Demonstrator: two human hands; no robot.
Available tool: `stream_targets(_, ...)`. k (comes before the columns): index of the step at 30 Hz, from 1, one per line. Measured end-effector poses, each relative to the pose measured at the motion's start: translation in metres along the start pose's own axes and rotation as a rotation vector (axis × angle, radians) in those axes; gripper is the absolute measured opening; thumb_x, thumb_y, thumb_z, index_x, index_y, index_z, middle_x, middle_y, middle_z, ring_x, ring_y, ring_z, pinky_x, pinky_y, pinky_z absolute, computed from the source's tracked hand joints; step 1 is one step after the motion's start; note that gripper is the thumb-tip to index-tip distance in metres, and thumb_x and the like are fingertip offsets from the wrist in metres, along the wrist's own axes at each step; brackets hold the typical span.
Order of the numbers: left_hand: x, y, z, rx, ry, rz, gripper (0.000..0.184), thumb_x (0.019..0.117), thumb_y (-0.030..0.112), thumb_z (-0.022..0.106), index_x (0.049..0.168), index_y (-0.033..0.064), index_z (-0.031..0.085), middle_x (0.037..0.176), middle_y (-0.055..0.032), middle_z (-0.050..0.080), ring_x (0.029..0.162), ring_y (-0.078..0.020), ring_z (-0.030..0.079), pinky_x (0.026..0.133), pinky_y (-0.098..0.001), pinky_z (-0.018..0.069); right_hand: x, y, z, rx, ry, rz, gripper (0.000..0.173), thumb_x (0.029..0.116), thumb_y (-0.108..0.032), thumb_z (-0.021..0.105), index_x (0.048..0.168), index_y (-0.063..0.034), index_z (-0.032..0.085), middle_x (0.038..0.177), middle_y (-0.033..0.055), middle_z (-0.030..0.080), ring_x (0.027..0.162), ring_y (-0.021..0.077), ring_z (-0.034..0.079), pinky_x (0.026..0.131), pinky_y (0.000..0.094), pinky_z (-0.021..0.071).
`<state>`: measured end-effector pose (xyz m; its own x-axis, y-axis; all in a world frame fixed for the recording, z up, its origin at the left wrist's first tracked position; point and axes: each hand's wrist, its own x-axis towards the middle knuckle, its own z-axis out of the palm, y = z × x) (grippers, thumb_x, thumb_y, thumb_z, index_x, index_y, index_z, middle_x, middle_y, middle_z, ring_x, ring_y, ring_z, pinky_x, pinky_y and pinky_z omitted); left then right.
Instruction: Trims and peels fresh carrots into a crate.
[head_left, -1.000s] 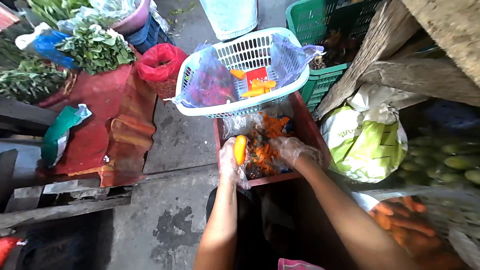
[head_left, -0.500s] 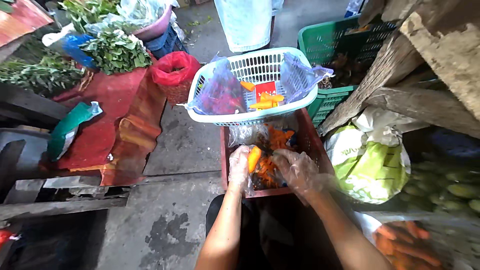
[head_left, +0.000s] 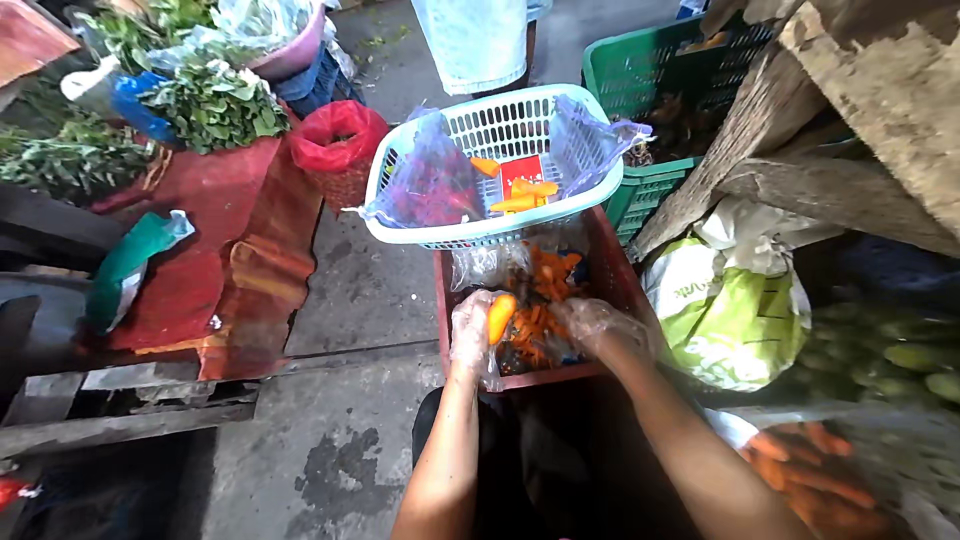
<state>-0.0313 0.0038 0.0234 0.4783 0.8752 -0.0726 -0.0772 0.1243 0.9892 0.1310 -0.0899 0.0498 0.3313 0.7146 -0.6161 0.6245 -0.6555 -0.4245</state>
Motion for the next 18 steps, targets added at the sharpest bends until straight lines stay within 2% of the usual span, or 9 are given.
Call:
stream_targets(3,0.001,-0.002,0.000,-0.066,-0.021,0.015,0.034,0.0982,0.013,0.031,0.082,0.0077,0.061,0.064,0.0029,0.062,0.053,-0.0055,0.059,0.052,-0.0214,0.0524,0.010,0.013,0.006,0.058,0.026,-0.015,0.048,0.1132,-0.036,0.035,0.141,-0.0042,0.059,0.140,0.0230,0.060,0.136,0.0386,0.054,0.115,0.0574,0.0385)
stream_targets(6,0.001,-0.004,0.003,-0.071,-0.025,0.019,0.033,0.0969,0.014,0.033,0.083,0.0082,0.062,0.066,0.0035,0.063,0.054,-0.0053,0.059,0.052,-0.0213,0.0524,0.016,0.016,0.010,0.141,0.042,-0.058,0.048,0.1134,-0.034,0.035,0.143,-0.0030,0.058,0.143,0.0233,0.059,0.138,0.0377,0.052,0.117,0.0552,0.0366)
stream_targets(8,-0.004,0.001,0.005,-0.062,0.044,-0.057,0.035,0.1021,0.015,0.031,0.091,0.0032,0.063,0.069,0.0012,0.063,0.056,-0.0069,0.059,0.053,-0.0231,0.0532,0.013,0.017,0.017,0.209,0.089,-0.059,0.052,0.1121,-0.040,0.037,0.140,-0.0032,0.060,0.139,0.0228,0.061,0.135,0.0365,0.056,0.115,0.0556,0.0395)
stream_targets(10,-0.002,0.017,0.017,-0.118,0.162,-0.217,0.041,0.1118,0.023,0.028,0.101,0.0021,0.061,0.069,-0.0011,0.063,0.056,-0.0078,0.060,0.051,-0.0224,0.0526,0.008,0.013,0.010,0.245,0.113,-0.043,0.054,0.1115,-0.044,0.038,0.141,-0.0045,0.060,0.139,0.0219,0.062,0.134,0.0357,0.057,0.115,0.0554,0.0405)
stream_targets(13,0.005,0.019,0.024,-0.251,0.209,-0.335,0.039,0.1126,0.030,0.030,0.125,0.0078,0.060,0.079,-0.0043,0.064,0.058,-0.0108,0.060,0.049,-0.0242,0.0506,0.004,0.012,0.005,0.269,0.160,-0.012,0.054,0.1111,-0.046,0.037,0.144,-0.0085,0.058,0.141,0.0201,0.062,0.135,0.0345,0.057,0.115,0.0549,0.0408)
stream_targets(15,0.006,0.012,0.021,-0.230,0.161,-0.321,0.040,0.1122,0.027,0.029,0.142,0.0113,0.052,0.090,-0.0060,0.063,0.066,-0.0131,0.059,0.057,-0.0281,0.0507,0.004,0.012,0.008,0.289,0.206,-0.009,0.053,0.1107,-0.045,0.039,0.147,-0.0103,0.056,0.141,0.0197,0.062,0.134,0.0348,0.058,0.114,0.0558,0.0418)
stream_targets(18,0.003,0.002,0.019,-0.183,0.142,-0.270,0.042,0.1119,0.024,0.028,0.143,0.0070,0.051,0.094,-0.0073,0.063,0.072,-0.0140,0.060,0.065,-0.0318,0.0524,0.004,0.013,0.014,0.339,0.282,-0.044,0.050,0.1107,-0.038,0.043,0.146,-0.0050,0.055,0.140,0.0220,0.062,0.133,0.0353,0.058,0.115,0.0528,0.0420)
